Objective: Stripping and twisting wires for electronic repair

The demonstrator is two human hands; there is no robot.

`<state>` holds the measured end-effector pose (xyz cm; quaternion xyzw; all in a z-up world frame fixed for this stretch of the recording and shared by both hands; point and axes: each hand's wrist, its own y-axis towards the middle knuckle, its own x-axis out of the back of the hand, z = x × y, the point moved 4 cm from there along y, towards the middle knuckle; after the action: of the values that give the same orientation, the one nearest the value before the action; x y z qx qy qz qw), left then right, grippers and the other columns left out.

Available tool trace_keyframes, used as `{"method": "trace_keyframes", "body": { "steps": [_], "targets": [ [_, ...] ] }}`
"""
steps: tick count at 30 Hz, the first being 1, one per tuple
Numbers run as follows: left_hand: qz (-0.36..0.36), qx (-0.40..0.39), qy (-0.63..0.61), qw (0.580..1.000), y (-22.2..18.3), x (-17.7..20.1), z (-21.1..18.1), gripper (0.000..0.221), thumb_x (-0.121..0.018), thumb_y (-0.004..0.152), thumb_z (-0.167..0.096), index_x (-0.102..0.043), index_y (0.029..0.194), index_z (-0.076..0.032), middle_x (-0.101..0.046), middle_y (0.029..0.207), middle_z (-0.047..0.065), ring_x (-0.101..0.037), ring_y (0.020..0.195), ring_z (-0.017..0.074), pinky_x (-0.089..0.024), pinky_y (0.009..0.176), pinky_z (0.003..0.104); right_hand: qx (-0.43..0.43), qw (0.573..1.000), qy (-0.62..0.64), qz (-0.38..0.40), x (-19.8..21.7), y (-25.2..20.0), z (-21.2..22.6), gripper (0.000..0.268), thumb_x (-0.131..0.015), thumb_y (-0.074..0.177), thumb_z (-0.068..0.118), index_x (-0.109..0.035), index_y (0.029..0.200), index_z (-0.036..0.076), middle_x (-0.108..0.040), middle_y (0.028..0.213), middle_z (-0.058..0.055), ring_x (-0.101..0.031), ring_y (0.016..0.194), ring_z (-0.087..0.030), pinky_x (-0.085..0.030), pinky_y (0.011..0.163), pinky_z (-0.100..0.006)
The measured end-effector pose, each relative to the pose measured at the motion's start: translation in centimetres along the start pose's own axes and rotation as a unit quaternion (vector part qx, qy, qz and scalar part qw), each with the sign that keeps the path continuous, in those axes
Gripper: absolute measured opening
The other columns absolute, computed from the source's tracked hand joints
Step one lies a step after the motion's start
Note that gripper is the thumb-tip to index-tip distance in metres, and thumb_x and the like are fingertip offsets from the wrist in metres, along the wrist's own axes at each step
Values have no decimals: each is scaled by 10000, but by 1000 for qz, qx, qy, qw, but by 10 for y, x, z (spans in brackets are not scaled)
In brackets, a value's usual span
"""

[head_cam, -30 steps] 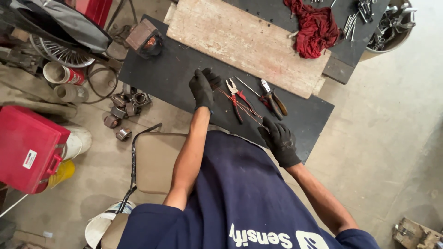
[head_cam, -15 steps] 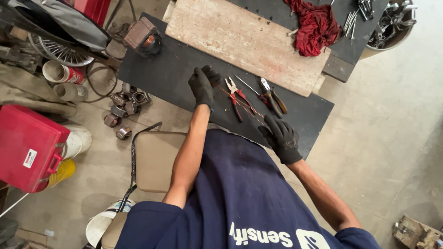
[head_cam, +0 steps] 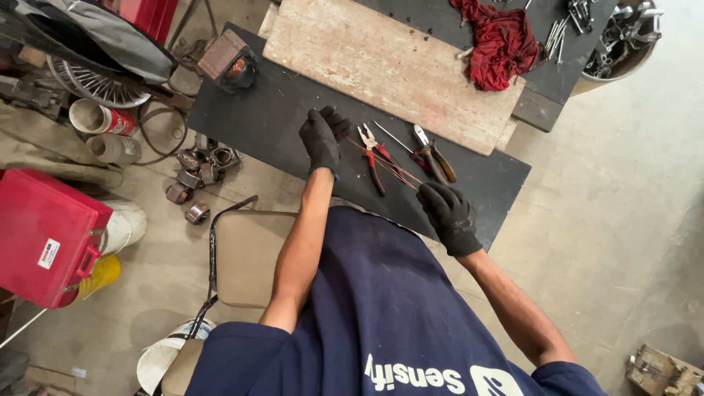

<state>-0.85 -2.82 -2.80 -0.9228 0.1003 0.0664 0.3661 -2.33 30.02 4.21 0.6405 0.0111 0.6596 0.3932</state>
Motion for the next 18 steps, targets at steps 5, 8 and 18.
{"method": "trace_keyframes", "body": {
  "steps": [5, 8, 18],
  "targets": [
    [1, 9, -27, 1000, 15, 3, 11, 445, -428, 983, -330, -707, 944, 15, -661, 680, 197, -746, 608, 365, -672, 574, 490, -81, 993, 80, 40, 15, 16, 13, 224, -757, 939, 314, -740, 1147, 233, -707, 1086, 30, -705, 908, -209, -597, 591, -371],
    [2, 12, -27, 1000, 17, 4, 11, 443, -435, 987, -344, -705, 945, 4, -663, 686, 187, -752, 624, 358, -668, 596, 478, -239, 929, 283, 17, 49, 51, 36, 90, -813, 938, 113, -749, 988, 75, -714, 823, -105, -704, 707, -315, -548, 572, -373],
    [-21, 6, -34, 999, 13, 9, 11, 414, -471, 973, -339, -705, 928, -1, -647, 658, 199, -740, 598, 370, -670, 617, 499, -741, 151, 654, 22, -41, -19, 39, 30, -612, 978, 111, -620, 954, 94, -594, 888, 48, -568, 721, -23, -454, 576, -117]
  ]
}}
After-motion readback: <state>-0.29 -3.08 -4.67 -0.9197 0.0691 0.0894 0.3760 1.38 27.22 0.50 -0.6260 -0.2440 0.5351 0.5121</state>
